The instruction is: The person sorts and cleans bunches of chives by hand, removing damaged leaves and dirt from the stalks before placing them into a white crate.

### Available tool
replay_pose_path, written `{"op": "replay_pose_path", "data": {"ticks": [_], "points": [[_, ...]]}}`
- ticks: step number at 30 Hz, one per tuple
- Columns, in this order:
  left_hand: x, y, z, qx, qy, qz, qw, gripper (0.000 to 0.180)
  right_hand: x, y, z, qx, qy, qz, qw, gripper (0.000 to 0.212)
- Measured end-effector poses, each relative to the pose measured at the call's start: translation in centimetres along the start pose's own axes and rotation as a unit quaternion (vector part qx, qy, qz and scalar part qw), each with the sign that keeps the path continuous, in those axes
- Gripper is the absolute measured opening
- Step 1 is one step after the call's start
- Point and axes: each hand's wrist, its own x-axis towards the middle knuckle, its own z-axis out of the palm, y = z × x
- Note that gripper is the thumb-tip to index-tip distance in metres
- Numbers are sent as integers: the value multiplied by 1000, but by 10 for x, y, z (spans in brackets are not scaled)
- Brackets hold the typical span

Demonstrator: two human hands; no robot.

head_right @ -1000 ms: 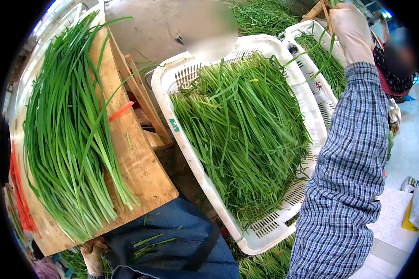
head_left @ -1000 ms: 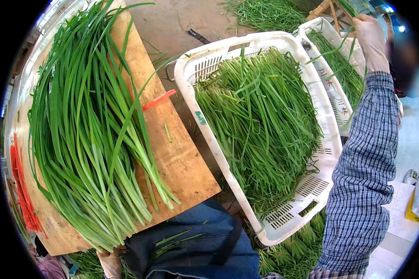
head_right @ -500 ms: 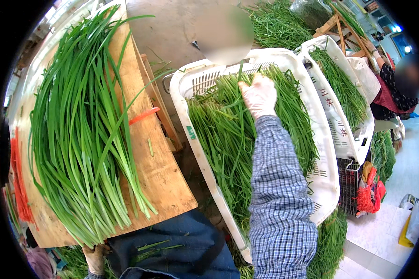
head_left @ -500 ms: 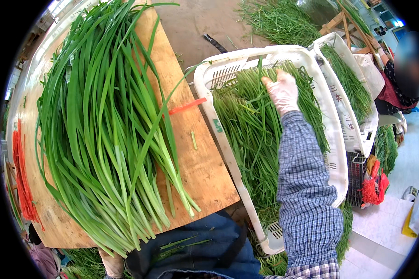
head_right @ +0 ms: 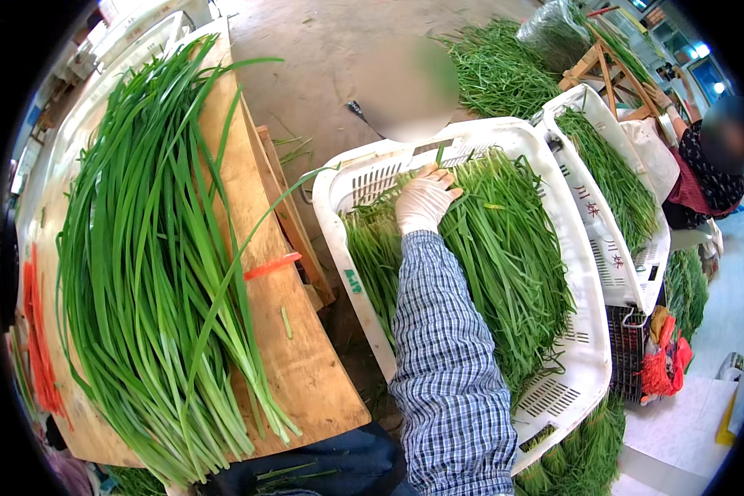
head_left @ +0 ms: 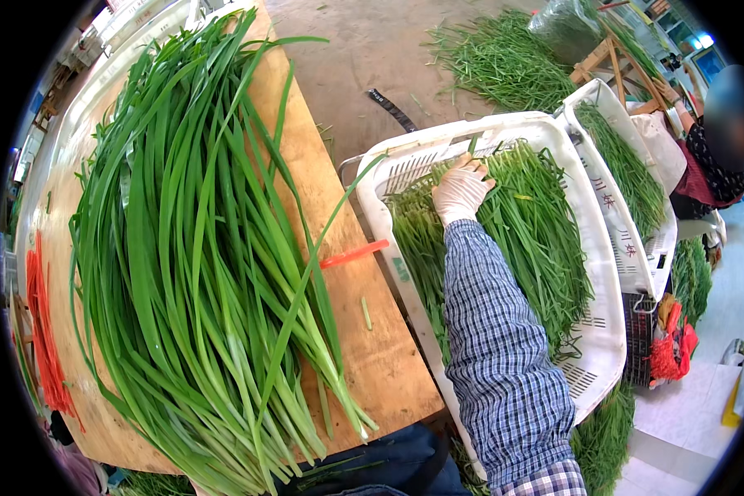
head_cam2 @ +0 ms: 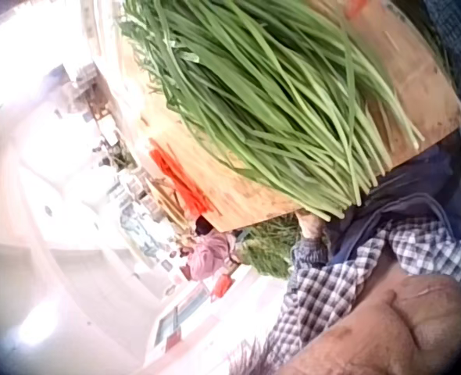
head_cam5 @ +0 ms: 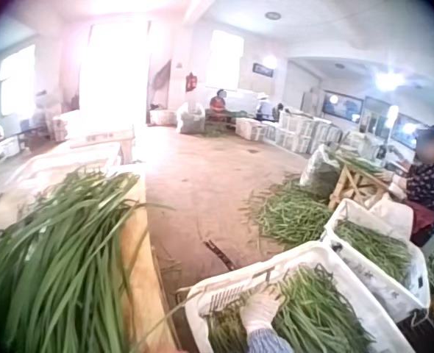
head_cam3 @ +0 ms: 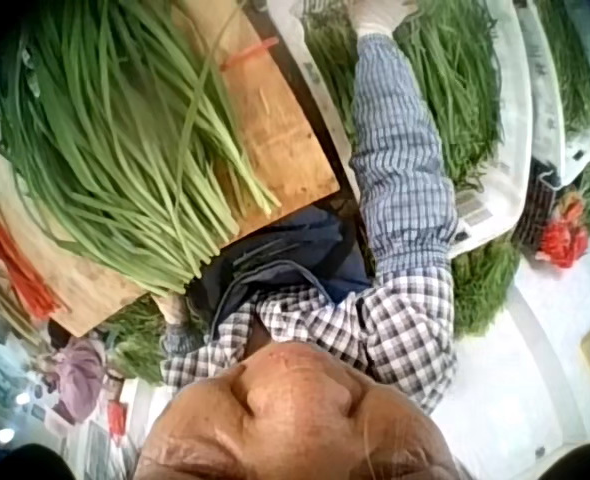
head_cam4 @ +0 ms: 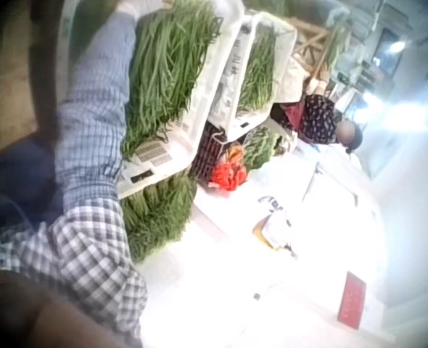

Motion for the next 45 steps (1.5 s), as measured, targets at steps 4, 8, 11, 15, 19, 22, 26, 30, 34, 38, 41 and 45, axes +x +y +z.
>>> {"op": "replay_pose_path", "data": {"ticks": [4,8,11,15,19,22,26,30,34,38,41,45], "points": [[-2,-10,-2,60,-15,33,998,41,15,26,-8,102,4,1,995,35],[-1,-30,-2,163,-38,107,980,43,16,78,-25,426,54,-30,903,21],[-4,-46,-7,252,-47,188,948,44,17,123,-48,647,-78,1,759,27],[-1,-33,4,107,10,95,990,48,9,151,-60,717,-79,-31,692,40],[0,-12,11,-79,53,-55,994,41,-1,153,-67,719,-110,-47,685,37],[4,4,15,-181,94,-93,975,21,-5,140,-66,685,-135,-87,711,38],[7,-12,18,-237,88,-136,958,22,-24,105,-71,562,-150,-131,803,40],[9,-6,20,-245,118,-116,955,19,-51,65,-72,373,-164,-134,903,56],[12,10,13,-186,39,-93,977,10,-72,41,-51,216,-29,-211,953,70],[12,84,8,-223,44,-97,969,15,-77,9,-29,168,44,-168,970,25],[11,72,12,-268,39,-117,955,16,-80,13,-32,189,83,-155,966,10],[12,79,14,-276,43,-102,955,15,-89,60,-60,328,45,-45,942,19]]}}
